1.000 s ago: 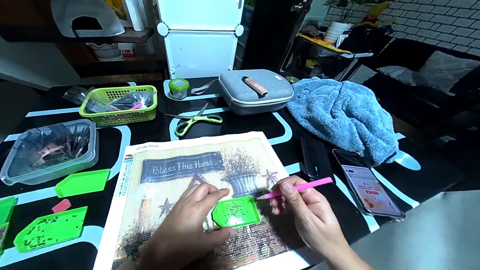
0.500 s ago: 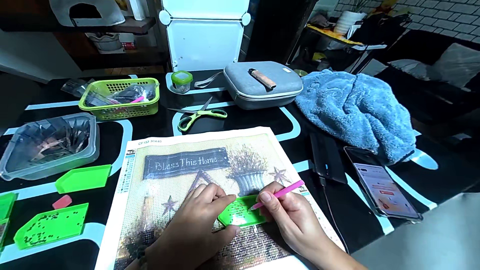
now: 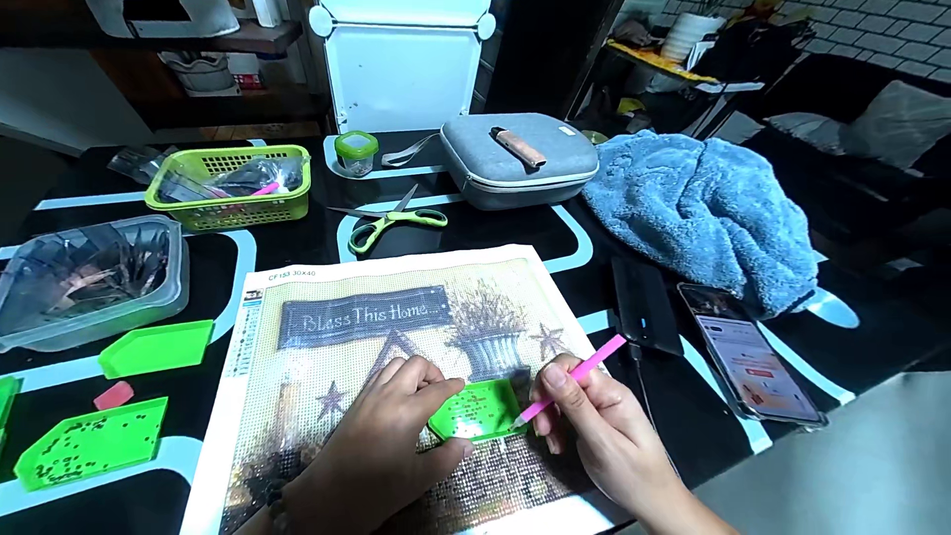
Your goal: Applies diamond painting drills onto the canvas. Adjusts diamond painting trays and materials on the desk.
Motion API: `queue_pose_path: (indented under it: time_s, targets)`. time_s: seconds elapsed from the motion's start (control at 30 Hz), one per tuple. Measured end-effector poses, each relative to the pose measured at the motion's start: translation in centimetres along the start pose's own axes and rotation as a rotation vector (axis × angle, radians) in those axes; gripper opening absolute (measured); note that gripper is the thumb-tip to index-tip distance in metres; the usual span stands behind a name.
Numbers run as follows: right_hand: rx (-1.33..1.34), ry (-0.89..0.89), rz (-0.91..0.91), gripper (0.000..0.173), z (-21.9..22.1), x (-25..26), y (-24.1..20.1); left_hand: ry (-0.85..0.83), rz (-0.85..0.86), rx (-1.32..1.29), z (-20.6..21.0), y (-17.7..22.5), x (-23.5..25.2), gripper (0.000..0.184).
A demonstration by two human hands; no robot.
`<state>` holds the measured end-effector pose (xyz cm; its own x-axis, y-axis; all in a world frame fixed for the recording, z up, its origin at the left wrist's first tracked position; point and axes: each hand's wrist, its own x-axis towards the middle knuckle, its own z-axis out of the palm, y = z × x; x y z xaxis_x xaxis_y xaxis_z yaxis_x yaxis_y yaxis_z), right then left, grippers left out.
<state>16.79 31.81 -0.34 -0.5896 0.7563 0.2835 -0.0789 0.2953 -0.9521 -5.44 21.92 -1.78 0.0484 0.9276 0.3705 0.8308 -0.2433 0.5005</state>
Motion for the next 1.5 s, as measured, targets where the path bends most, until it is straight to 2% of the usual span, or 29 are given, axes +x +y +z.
queue_pose_path:
  time_s: [0.2, 0.53, 0.77, 0.87, 0.97, 1.3, 1.5]
  targets:
    - [-0.118, -0.051, -0.134, 0.031, 0.4, -1.3, 1.1, -0.019, -0.016, 0.000, -0.2, 0.1, 0.0, 0.045]
    - [-0.206, -0.076, -0.184, 0.033, 0.4, -1.4, 1.5, -0.025, -0.015, -0.009, -0.2, 0.0, 0.0, 0.045]
    - [-0.533, -0.135, -0.363, 0.035, 0.6, -1.5, 0.7, -0.019, -0.009, 0.005, -0.1, 0.0, 0.0, 0.046]
    - [-0.357, -0.137, -0.243, 0.035, 0.2, -0.9, 0.4, -0.004, 0.001, 0.008, -0.1, 0.0, 0.0, 0.046]
    - [-0.249, -0.035, -0.209, 0.034, 0.2, 0.1, 0.0, 0.010, 0.005, 0.007, 0.1, -0.1, 0.0, 0.045]
    - [-0.341, -0.049, -0.218, 0.034, 1.1, 0.6, 1.1, -0.003, -0.003, 0.014, 0.0, 0.0, 0.0, 0.044]
    - [-0.331, -0.020, -0.236, 0.033, 1.1, 0.7, 1.0, 0.026, 0.012, 0.157, 0.0, 0.1, 0.2, 0.042]
